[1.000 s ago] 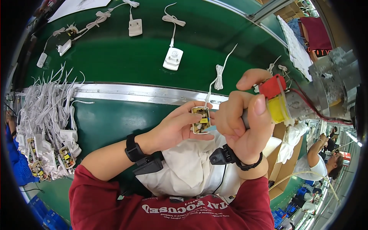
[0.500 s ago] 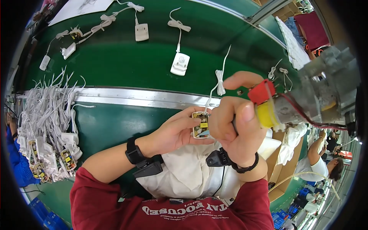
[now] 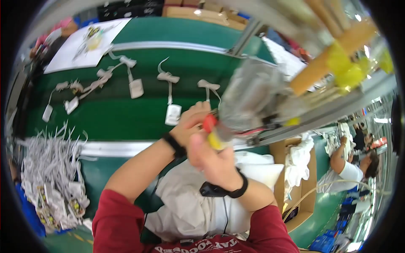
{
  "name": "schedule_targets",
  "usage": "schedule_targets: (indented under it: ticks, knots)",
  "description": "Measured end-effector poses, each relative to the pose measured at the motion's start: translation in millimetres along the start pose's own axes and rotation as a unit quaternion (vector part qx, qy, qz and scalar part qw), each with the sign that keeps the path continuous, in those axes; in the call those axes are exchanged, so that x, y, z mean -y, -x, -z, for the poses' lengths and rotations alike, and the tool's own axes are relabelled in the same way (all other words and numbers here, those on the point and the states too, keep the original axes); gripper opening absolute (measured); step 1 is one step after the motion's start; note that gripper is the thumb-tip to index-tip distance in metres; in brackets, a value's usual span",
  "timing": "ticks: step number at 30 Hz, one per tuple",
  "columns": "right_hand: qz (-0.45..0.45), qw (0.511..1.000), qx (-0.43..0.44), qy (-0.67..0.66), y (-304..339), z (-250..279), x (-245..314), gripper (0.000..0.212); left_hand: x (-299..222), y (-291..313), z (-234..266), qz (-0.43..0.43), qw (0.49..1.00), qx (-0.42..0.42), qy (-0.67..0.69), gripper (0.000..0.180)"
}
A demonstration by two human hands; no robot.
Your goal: The person picks up a power adapter housing, applies glue to the internal circuit board using a dispenser, and places the finished assembly onto the conveyor belt.
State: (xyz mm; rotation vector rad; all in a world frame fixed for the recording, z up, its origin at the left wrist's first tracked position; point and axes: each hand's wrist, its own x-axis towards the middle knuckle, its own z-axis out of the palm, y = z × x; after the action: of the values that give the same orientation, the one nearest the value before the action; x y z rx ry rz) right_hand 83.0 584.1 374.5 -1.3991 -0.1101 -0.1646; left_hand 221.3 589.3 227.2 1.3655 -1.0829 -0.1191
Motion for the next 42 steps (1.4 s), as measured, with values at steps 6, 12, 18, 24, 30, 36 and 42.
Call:
schedule_targets:
  ticks: [6,12,18,24,30,36,42]
  knots:
    - [0.004,1.000,0.013,-0.013,-7,2,8,0.020,-48,38,72,0.138,0.934,0.037,-0.327,0.037]
    - [-0.001,0.999,0.019,-0.044,-13,6,14,0.018,-69,40,96,0.255,0.933,0.022,-0.253,0.032]
    - [-0.030,0.998,0.001,-0.052,-16,3,19,0.018,-124,109,51,0.416,0.802,-0.091,0.419,0.037]
    - [0.007,0.999,-0.032,0.011,-22,-6,14,0.018,-139,127,23,0.414,0.813,-0.012,0.410,0.042]
    - [0.027,0.999,-0.035,0.006,-30,-21,4,0.023,-138,130,39,0.368,0.830,-0.005,0.418,0.043]
    - [0.030,0.999,-0.015,0.022,-30,-33,-3,0.027,-139,137,46,0.348,0.835,0.004,0.426,0.042]
    - [0.029,0.999,-0.024,0.025,-25,-40,-8,0.028,-143,141,50,0.357,0.826,0.018,0.435,0.041]
